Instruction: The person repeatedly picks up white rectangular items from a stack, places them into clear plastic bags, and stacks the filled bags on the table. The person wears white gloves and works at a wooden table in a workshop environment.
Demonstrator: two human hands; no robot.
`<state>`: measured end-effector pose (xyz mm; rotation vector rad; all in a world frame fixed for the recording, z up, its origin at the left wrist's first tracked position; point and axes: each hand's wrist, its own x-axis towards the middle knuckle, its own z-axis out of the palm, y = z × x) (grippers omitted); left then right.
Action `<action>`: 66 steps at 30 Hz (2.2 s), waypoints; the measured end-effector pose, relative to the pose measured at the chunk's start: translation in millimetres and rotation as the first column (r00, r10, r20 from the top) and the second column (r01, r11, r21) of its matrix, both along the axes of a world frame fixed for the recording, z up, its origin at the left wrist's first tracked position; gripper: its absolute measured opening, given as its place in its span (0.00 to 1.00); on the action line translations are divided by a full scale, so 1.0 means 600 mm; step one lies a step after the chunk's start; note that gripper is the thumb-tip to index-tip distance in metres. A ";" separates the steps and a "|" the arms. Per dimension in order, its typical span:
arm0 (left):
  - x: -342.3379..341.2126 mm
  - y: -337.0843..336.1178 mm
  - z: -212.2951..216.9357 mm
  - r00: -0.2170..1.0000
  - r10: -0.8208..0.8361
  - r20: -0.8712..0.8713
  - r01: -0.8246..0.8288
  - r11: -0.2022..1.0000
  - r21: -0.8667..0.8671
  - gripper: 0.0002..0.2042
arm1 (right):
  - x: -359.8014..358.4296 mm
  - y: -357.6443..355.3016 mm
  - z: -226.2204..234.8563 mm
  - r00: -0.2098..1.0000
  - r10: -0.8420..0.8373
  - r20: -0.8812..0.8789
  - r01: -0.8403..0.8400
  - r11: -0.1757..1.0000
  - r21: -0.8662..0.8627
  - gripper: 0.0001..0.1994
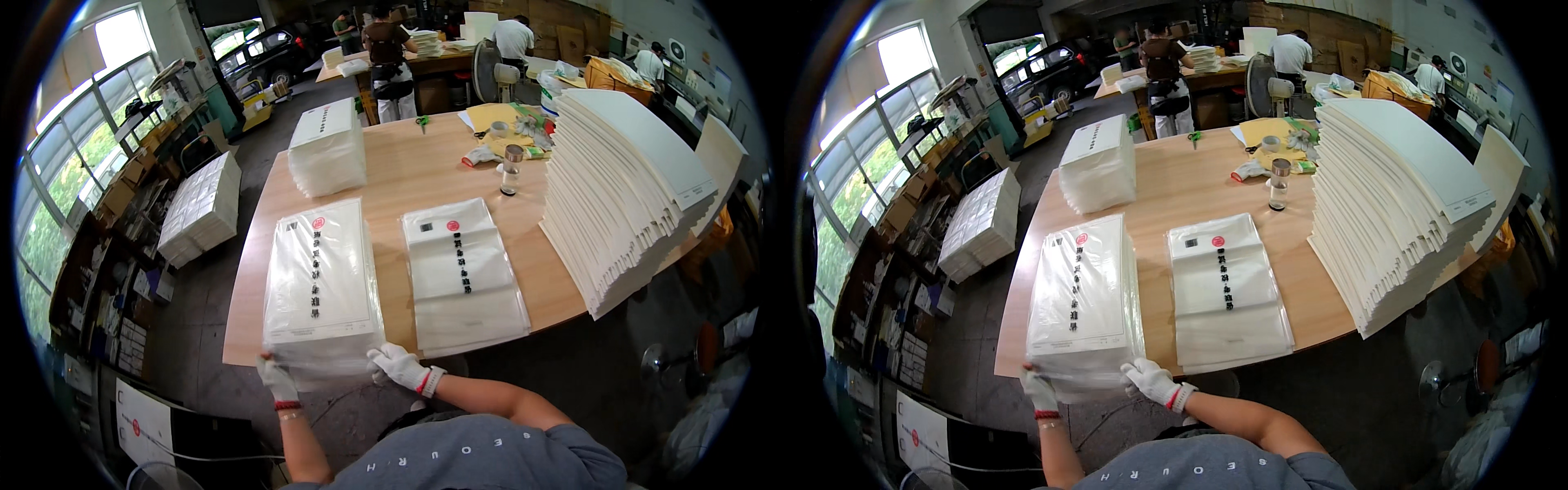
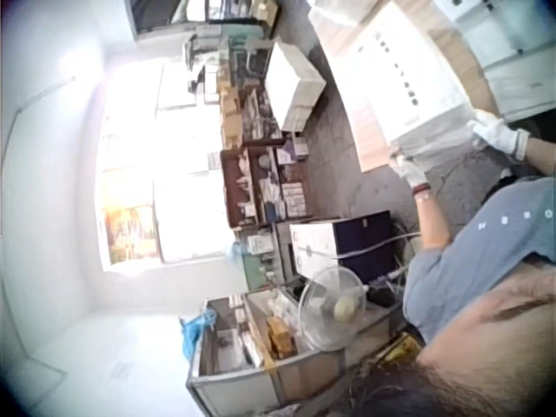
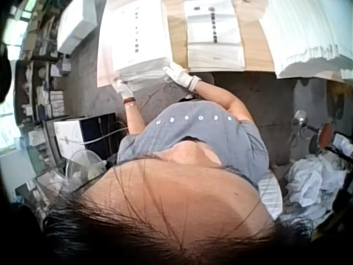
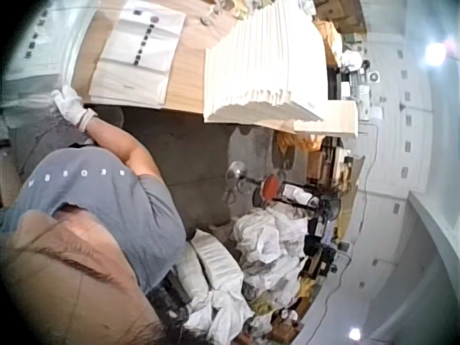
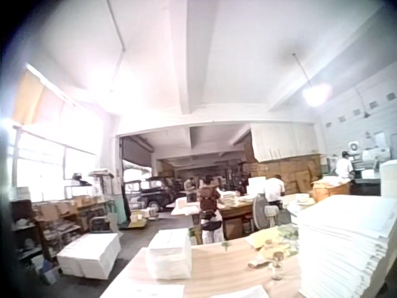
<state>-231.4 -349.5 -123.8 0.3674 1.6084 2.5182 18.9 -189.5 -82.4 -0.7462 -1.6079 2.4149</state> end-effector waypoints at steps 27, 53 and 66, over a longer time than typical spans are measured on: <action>0.391 0.483 -0.009 0.313 -0.940 -0.134 0.594 0.305 -0.744 0.12 | 0.229 0.245 -0.115 0.688 -0.708 0.162 0.640 0.696 0.325 0.19; 0.437 0.489 0.223 0.133 -0.598 -0.790 -0.008 0.797 -0.604 0.25 | 0.543 0.229 0.379 0.743 -0.411 -0.528 0.261 -0.549 0.794 0.04; 0.551 0.427 0.362 -0.191 -0.785 -0.589 0.638 0.356 -0.683 0.14 | 0.692 0.357 0.534 0.644 -0.579 -0.501 -0.322 -0.798 0.509 0.06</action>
